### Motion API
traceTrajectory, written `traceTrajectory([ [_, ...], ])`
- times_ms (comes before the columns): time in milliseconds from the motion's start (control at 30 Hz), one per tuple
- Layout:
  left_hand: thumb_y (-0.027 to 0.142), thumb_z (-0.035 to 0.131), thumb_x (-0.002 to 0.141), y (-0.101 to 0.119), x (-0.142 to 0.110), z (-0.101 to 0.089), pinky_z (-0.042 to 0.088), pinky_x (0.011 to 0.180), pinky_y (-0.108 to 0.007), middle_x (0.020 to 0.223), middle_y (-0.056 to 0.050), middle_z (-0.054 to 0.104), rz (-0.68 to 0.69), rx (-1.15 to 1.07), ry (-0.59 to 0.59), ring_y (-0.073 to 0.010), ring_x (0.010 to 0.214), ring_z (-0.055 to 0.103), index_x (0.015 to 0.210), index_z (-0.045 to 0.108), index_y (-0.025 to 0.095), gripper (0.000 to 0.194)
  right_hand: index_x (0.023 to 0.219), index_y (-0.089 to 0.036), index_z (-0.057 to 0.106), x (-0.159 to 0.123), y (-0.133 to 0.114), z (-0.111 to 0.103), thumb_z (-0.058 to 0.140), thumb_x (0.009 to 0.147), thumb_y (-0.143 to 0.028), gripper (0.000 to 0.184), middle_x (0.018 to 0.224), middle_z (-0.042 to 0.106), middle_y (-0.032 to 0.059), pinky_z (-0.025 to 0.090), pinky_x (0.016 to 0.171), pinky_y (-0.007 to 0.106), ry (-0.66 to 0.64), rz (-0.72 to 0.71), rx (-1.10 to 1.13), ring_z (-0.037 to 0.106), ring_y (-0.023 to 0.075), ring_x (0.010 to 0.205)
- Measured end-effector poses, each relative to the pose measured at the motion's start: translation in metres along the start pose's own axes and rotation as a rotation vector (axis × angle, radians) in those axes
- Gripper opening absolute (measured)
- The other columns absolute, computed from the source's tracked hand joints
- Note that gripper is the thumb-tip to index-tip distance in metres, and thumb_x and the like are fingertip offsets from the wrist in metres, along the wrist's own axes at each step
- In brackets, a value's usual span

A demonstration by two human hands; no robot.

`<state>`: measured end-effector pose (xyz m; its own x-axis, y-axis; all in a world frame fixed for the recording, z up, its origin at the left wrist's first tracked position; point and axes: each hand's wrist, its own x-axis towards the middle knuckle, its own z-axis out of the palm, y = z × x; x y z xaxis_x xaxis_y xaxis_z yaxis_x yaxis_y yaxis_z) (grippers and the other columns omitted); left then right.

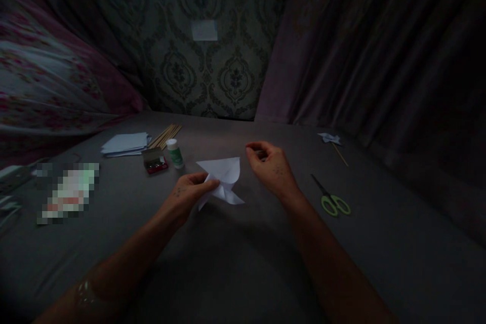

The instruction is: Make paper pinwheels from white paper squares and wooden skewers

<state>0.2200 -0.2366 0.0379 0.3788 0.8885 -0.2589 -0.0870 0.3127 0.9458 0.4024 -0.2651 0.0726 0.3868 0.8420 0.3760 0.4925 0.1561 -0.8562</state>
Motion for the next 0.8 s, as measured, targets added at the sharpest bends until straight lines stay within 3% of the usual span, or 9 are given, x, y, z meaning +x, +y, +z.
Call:
traceTrajectory([
  [200,0.022,0.073,0.058,0.001,-0.001,0.000,0.046,0.056,-0.024,0.072,-0.007,0.071,0.020,-0.032,-0.012,-0.0133,0.056,0.061,0.072,0.072,0.012,0.017,0.072,-0.017,0.066,-0.006,-0.001,0.007,0.067,0.070,-0.035,0.019,0.073,0.070,0.0057,0.050,0.066,0.031,-0.212,0.075,0.012,0.064,0.0170,0.069],
  [533,0.025,0.075,0.059,-0.001,0.000,0.000,0.047,0.057,-0.025,0.070,-0.008,0.071,0.020,-0.041,-0.023,-0.0143,0.058,0.062,0.072,0.072,0.012,0.018,0.079,-0.018,0.065,-0.007,0.005,0.015,0.064,0.069,-0.033,0.018,0.073,0.069,0.0035,0.049,0.061,0.029,-0.188,0.027,0.096,0.063,0.0153,0.066],
  [700,0.023,0.074,0.059,-0.003,0.002,-0.001,0.047,0.056,-0.024,0.072,-0.008,0.072,0.011,-0.034,-0.024,-0.0142,0.057,0.062,0.073,0.072,0.012,0.018,0.078,-0.019,0.068,-0.009,0.003,0.014,0.062,0.075,-0.030,0.013,0.075,0.066,0.0038,0.046,0.060,0.030,-0.071,-0.158,-0.132,0.056,0.0145,0.063],
  [800,0.021,0.073,0.059,-0.003,0.002,0.000,0.046,0.054,-0.024,0.068,-0.008,0.071,-0.014,-0.033,-0.012,-0.0141,0.056,0.061,0.071,0.072,0.012,0.015,0.076,-0.020,0.068,-0.010,0.001,0.012,0.063,0.076,-0.024,0.006,0.084,0.063,0.0050,0.046,0.070,0.032,-0.025,-0.343,-0.278,0.057,0.0169,0.075],
])
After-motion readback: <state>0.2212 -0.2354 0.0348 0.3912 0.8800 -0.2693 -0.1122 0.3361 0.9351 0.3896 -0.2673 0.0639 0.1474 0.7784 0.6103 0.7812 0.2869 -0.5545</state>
